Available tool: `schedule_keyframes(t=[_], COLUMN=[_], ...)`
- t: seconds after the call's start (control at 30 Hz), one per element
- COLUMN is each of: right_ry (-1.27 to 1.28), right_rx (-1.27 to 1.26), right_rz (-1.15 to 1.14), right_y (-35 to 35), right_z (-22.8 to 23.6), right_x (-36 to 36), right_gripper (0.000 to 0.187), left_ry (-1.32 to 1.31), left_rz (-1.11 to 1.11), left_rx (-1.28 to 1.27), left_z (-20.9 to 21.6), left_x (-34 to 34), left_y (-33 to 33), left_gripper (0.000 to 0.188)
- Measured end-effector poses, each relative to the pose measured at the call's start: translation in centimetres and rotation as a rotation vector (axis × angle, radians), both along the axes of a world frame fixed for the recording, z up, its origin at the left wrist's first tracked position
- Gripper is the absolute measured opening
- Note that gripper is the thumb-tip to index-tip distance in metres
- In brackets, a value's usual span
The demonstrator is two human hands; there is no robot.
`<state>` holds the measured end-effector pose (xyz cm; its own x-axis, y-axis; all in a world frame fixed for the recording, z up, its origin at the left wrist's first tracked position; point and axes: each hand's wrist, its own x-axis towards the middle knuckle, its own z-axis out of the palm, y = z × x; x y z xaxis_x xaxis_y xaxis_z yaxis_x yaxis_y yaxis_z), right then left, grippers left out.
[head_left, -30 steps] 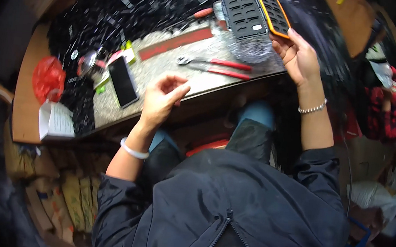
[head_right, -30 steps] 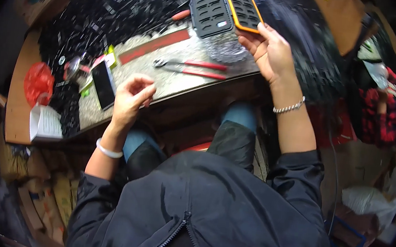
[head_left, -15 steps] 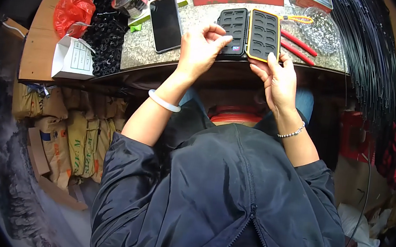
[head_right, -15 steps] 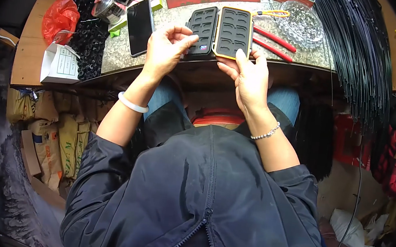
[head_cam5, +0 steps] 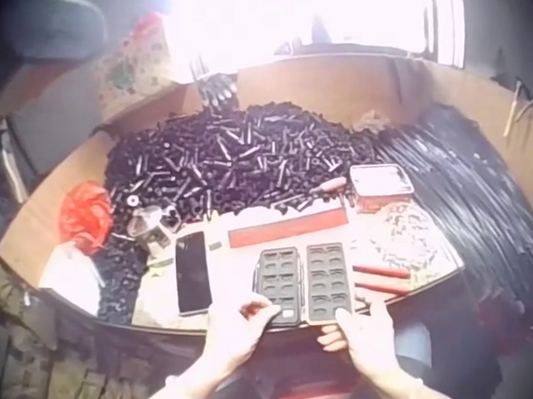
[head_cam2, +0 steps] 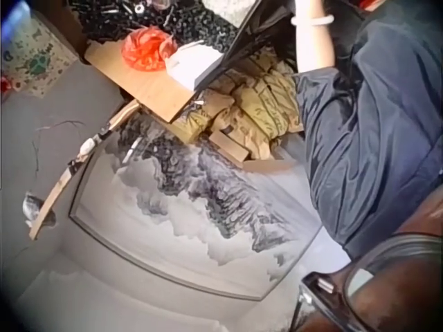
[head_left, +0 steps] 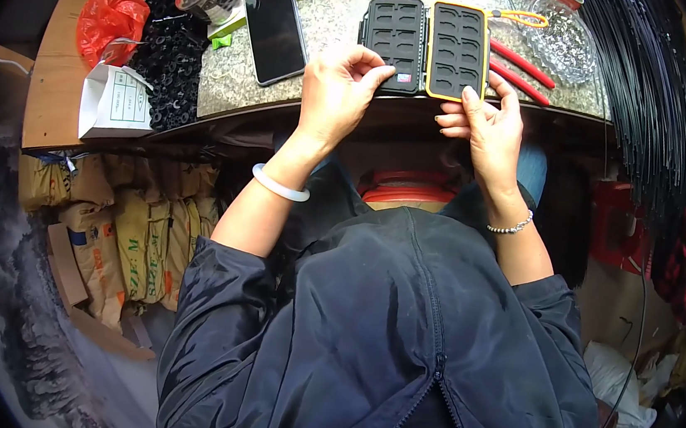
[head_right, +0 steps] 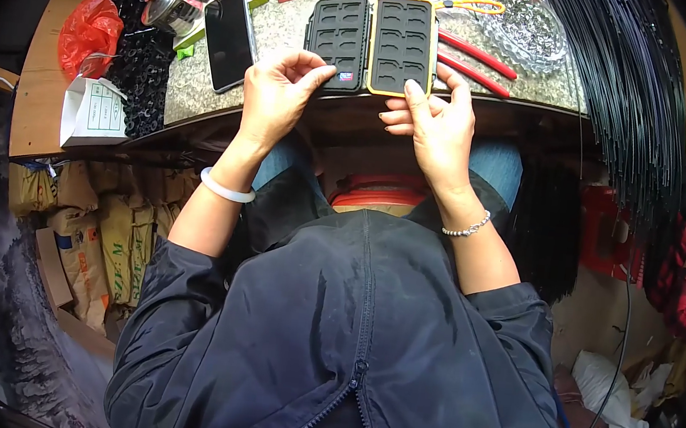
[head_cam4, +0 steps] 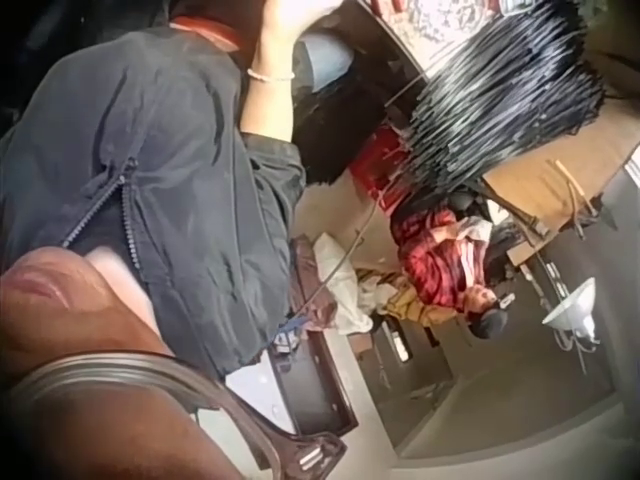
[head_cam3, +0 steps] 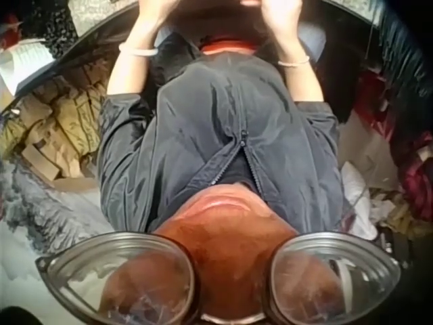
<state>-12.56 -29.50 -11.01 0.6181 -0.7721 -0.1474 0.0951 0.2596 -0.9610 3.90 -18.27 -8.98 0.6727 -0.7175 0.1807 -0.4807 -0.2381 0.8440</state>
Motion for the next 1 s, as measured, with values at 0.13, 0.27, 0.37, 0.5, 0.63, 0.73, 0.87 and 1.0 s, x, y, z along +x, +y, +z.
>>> schedule_keyframes(t=[0.13, 0.27, 0.37, 0.5, 0.63, 0.73, 0.87, 1.0], right_ry=[0.002, -0.028, -0.022, -0.023, -0.018, -0.031, -0.047, -0.046], right_rx=[-0.003, -0.014, -0.018, -0.018, -0.019, -0.018, -0.014, -0.012], right_rz=[0.006, 0.014, 0.009, 0.004, -0.001, -0.002, -0.002, -0.011], right_y=[-0.2, -0.3, -0.1, -0.1, -0.1, 0.0, 0.0, 0.0], right_z=[-0.1, -0.3, -0.3, -0.2, -0.4, -0.4, -0.5, -0.6], right_x=[0.0, -0.1, -0.1, 0.0, 0.0, 0.1, 0.0, 0.1], right_gripper=[0.053, 0.053, 0.053, 0.051, 0.050, 0.049, 0.049, 0.049], left_ry=[-0.046, 0.216, 0.338, -0.187, -0.628, -0.784, -0.806, -0.834], left_rz=[-0.013, 0.018, 0.031, -0.032, -0.113, -0.096, -0.092, -0.046], left_rx=[-0.114, -0.051, -0.190, -0.124, -0.020, -0.013, -0.019, 0.024], left_z=[-0.5, 0.0, -0.7, -0.4, -1.1, -1.7, -2.3, -2.2], left_x=[0.1, 0.5, 0.8, 0.7, 0.2, 0.4, -0.1, -1.4], left_y=[0.1, 0.6, 1.6, 2.7, 2.7, 2.6, 2.7, 2.5], left_gripper=[0.013, 0.011, 0.014, 0.021, 0.037, 0.036, 0.037, 0.039])
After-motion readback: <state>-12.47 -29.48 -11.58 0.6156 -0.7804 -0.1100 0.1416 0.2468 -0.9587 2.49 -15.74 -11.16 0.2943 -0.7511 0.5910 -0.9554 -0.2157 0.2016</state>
